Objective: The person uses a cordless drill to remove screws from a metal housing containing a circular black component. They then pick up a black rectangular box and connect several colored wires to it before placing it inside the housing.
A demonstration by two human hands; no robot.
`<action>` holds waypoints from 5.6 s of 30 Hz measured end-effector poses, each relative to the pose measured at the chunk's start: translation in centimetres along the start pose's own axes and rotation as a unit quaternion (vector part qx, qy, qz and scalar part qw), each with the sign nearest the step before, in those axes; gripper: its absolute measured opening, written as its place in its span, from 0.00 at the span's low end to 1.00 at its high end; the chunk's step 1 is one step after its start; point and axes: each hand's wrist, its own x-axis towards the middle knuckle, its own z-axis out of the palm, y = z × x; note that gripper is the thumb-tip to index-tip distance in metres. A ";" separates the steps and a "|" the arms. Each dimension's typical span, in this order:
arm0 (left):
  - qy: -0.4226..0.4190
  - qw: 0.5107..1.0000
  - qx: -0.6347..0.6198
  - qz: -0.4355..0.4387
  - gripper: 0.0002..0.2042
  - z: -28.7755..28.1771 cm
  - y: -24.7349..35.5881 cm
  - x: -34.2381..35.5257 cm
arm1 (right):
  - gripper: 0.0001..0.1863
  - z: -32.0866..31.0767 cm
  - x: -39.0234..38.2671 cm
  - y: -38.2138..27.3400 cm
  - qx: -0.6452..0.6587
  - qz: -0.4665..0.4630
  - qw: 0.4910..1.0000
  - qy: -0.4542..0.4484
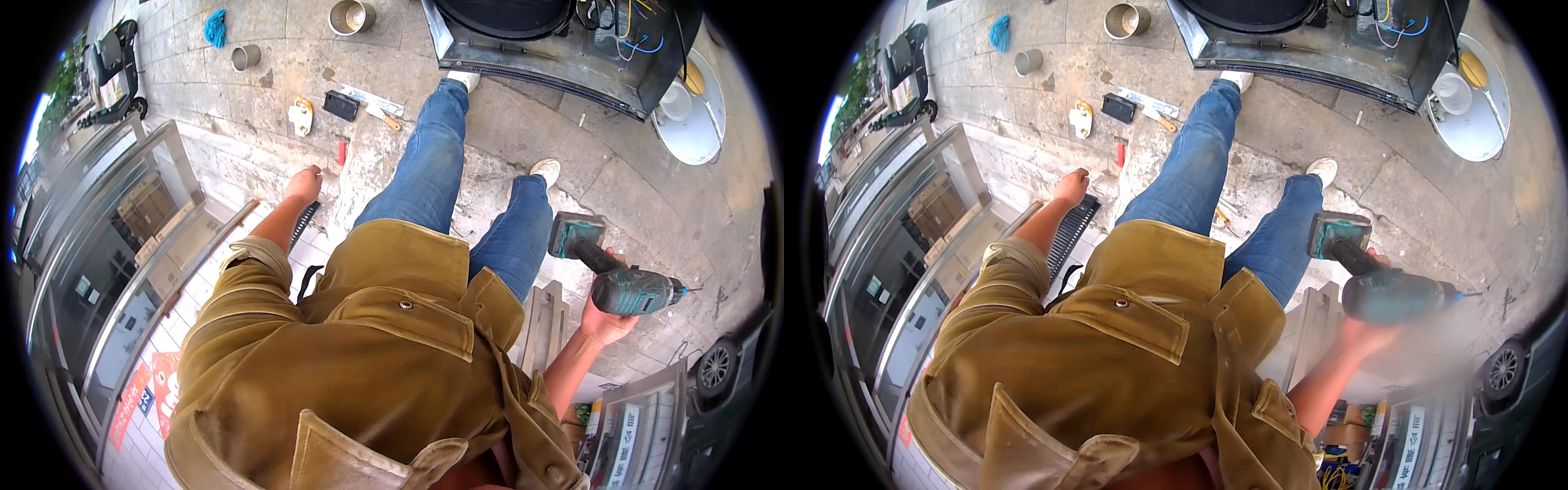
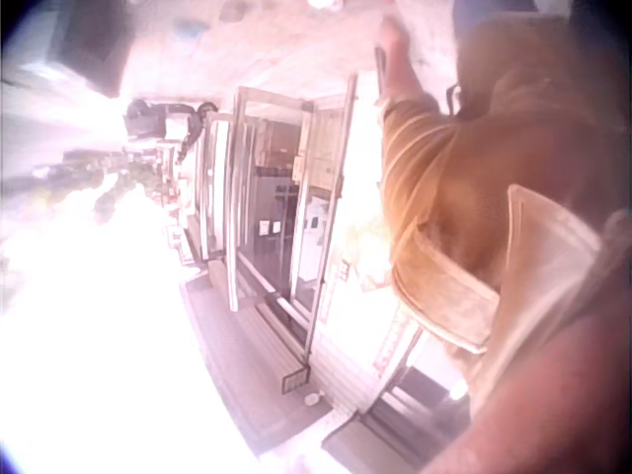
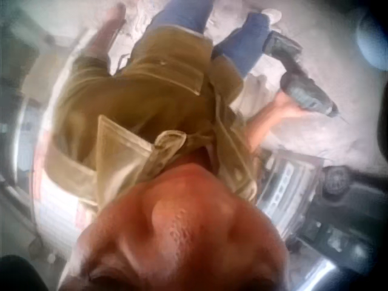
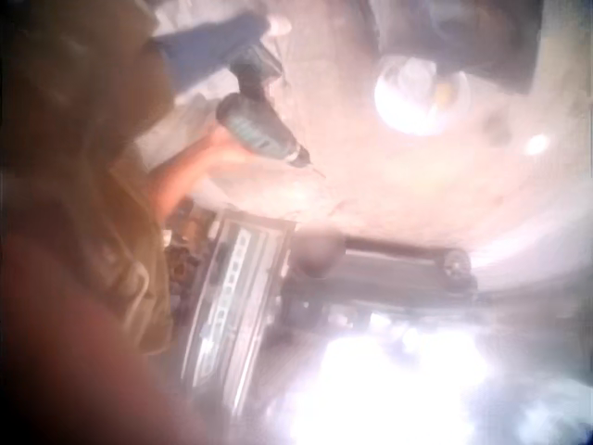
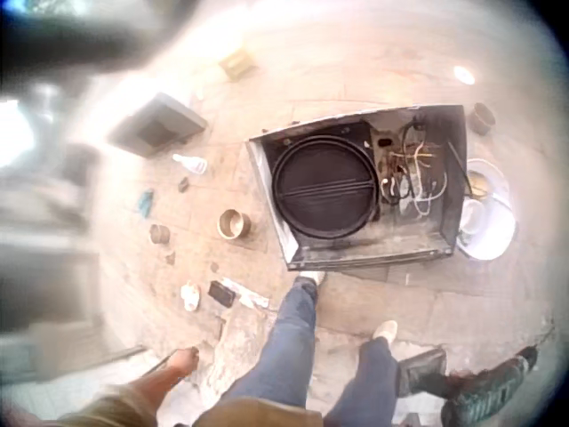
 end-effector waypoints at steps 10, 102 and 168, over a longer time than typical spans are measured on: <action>-0.147 0.976 -0.156 -0.043 0.16 23.4 4.4 -12.4 | 0.45 -6.4 6.5 -3.6 -0.117 0.029 0.987 -0.107; 0.377 0.797 -0.448 0.147 0.05 19.6 18.5 22.7 | 0.14 -5.5 43.3 21.5 -0.133 -0.457 0.873 -0.105; 0.277 0.592 -0.287 0.701 0.46 4.5 26.5 11.7 | 0.61 8.1 17.3 25.9 -0.288 -0.155 0.840 -0.433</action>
